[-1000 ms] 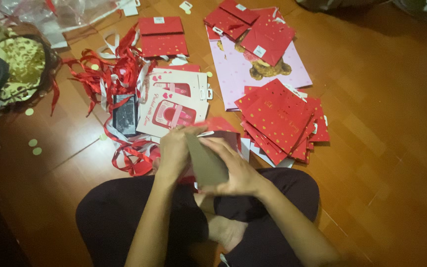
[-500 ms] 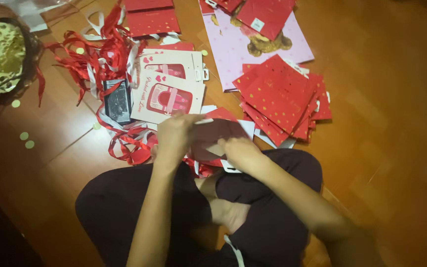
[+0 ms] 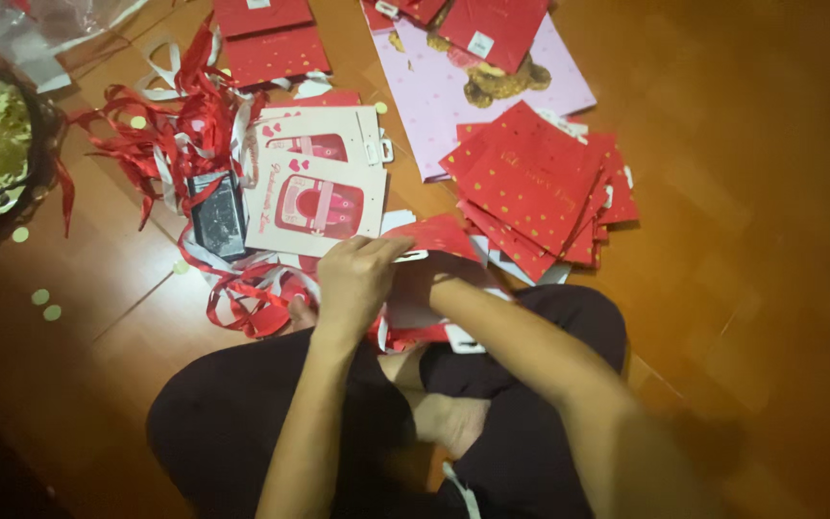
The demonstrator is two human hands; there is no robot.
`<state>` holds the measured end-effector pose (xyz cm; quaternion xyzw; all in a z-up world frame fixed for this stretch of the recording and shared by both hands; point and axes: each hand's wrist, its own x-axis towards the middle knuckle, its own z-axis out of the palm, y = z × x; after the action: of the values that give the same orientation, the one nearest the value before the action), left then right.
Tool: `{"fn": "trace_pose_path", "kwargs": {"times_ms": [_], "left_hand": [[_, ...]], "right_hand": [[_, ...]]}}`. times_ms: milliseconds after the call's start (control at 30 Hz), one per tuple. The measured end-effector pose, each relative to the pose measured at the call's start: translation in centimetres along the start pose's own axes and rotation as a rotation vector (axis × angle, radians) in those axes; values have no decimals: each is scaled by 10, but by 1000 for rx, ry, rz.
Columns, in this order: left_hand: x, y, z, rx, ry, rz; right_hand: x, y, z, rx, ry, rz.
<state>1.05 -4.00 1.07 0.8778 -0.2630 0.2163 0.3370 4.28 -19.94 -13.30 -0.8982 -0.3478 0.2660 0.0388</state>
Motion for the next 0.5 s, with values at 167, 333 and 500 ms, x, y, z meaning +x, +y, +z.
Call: {"fn": "trace_pose_path", "kwargs": {"times_ms": [167,333,500], "left_hand": [[4,-6,-6,72,11,-38],[5,0,-7,33,12,-54],[7,6,-4,5,-24,-62]], "right_hand": [[10,-8,-3,16,182,179],[1,-25,8,100,385,218],[-9,-36,15,132,521,162]]}}
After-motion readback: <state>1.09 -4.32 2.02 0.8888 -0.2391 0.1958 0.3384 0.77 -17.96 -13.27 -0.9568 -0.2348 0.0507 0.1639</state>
